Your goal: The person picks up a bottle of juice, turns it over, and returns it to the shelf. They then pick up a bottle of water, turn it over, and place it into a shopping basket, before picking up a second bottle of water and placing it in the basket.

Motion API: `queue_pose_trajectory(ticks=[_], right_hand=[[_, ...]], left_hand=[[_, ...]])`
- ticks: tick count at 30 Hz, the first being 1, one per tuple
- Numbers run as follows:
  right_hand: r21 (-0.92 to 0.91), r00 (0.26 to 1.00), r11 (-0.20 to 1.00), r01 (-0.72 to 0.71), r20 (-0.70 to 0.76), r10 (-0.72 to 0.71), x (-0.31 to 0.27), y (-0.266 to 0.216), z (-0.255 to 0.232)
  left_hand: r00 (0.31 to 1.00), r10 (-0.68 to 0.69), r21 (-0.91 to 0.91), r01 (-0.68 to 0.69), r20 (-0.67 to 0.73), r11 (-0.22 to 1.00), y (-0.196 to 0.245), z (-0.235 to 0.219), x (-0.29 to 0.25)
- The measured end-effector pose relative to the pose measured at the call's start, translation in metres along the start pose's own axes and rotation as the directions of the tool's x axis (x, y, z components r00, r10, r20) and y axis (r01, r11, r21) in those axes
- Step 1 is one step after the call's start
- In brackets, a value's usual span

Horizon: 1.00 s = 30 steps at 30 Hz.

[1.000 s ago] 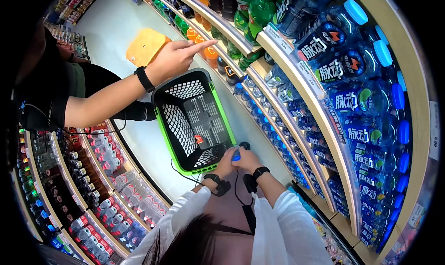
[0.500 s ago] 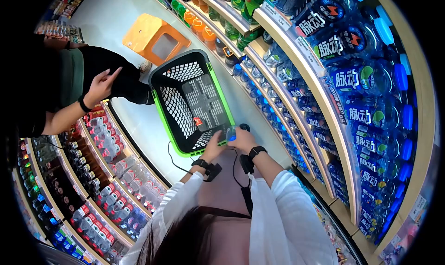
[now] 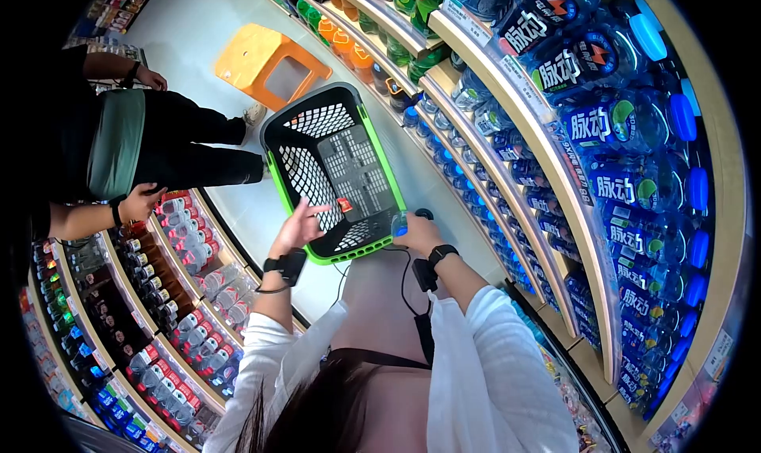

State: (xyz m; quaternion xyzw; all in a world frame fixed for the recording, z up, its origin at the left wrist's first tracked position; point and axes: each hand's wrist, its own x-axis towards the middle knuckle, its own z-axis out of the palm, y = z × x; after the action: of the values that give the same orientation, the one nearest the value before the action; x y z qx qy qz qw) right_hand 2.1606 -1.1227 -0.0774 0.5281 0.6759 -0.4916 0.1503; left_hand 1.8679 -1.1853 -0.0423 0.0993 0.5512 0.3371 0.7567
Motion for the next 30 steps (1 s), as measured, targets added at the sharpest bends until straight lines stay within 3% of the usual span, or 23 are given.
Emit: queue_pose_trajectory(ticks=[3, 4, 5, 6, 7, 9, 10, 11, 13, 16, 18, 20, 24, 27, 30], right_hand=[[-0.032, 1.000, 0.999, 0.004, 0.004, -0.004, 0.003, -0.001, 0.004], [-0.047, 1.000, 0.999, 0.003, 0.008, -0.002, 0.003, 0.000, 0.004], [0.243, 0.985, 0.955, 0.169, -0.002, -0.174, 0.008, 0.022, 0.016], [0.106, 0.926, 0.930, 0.352, -0.188, -0.329, 0.024, 0.047, 0.042], [-0.066, 0.808, 0.869, 0.491, -0.338, -0.483, 0.043, 0.074, 0.070], [-0.125, 0.812, 0.887, 0.444, -0.362, -0.457, 0.043, 0.092, 0.079], [-0.011, 0.928, 0.961, 0.277, -0.255, -0.270, 0.036, 0.082, 0.071], [0.080, 0.988, 0.993, 0.090, -0.130, -0.079, 0.034, 0.068, 0.061], [0.002, 0.998, 1.000, 0.013, -0.066, -0.013, -0.003, 0.005, 0.008], [-0.075, 0.999, 0.997, 0.021, -0.030, -0.023, 0.004, 0.006, 0.005], [-0.031, 0.999, 0.999, 0.024, -0.031, -0.025, -0.001, 0.004, 0.001], [-0.019, 1.000, 1.000, 0.006, -0.012, -0.006, 0.001, 0.004, -0.001], [-0.021, 0.992, 0.995, 0.093, -0.086, -0.095, 0.005, 0.012, 0.009], [-0.038, 0.976, 0.988, 0.147, -0.157, -0.151, 0.006, 0.012, 0.015], [-0.002, 0.986, 0.997, 0.077, -0.148, -0.076, 0.005, 0.002, 0.011]], left_hand=[[0.976, 0.100, 0.131, -0.127, 0.195, 0.983, 0.008, 0.108, 0.016], [0.961, 0.055, 0.107, -0.087, 0.271, 0.990, 0.001, 0.133, 0.030], [0.952, -0.001, 0.124, -0.039, 0.306, 0.992, 0.001, 0.159, 0.035], [0.939, 0.002, 0.097, -0.038, 0.343, 0.995, -0.005, 0.181, 0.042], [0.925, 0.022, 0.063, -0.049, 0.379, 0.997, -0.016, 0.190, 0.058], [0.924, 0.076, 0.050, -0.102, 0.375, 0.994, -0.022, 0.195, 0.068], [0.923, 0.104, 0.042, -0.129, 0.370, 0.991, -0.025, 0.197, 0.072], [0.948, 0.089, 0.005, -0.096, 0.307, 0.995, -0.028, 0.190, 0.074], [0.978, 0.139, 0.000, -0.141, 0.154, 0.990, -0.027, 0.168, 0.072], [0.979, 0.186, 0.043, -0.183, -0.085, 0.982, -0.041, 0.119, 0.077], [0.961, 0.132, 0.072, -0.118, -0.241, 0.990, -0.052, 0.097, 0.070], [0.955, 0.062, 0.121, -0.028, -0.289, 0.992, -0.084, 0.066, 0.078], [0.948, -0.044, 0.107, 0.082, -0.316, 0.991, -0.118, 0.050, 0.063], [0.948, -0.086, 0.075, 0.114, -0.305, 0.991, -0.143, 0.040, 0.065], [0.951, -0.092, 0.028, 0.105, -0.296, 0.994, -0.153, 0.038, 0.066]])
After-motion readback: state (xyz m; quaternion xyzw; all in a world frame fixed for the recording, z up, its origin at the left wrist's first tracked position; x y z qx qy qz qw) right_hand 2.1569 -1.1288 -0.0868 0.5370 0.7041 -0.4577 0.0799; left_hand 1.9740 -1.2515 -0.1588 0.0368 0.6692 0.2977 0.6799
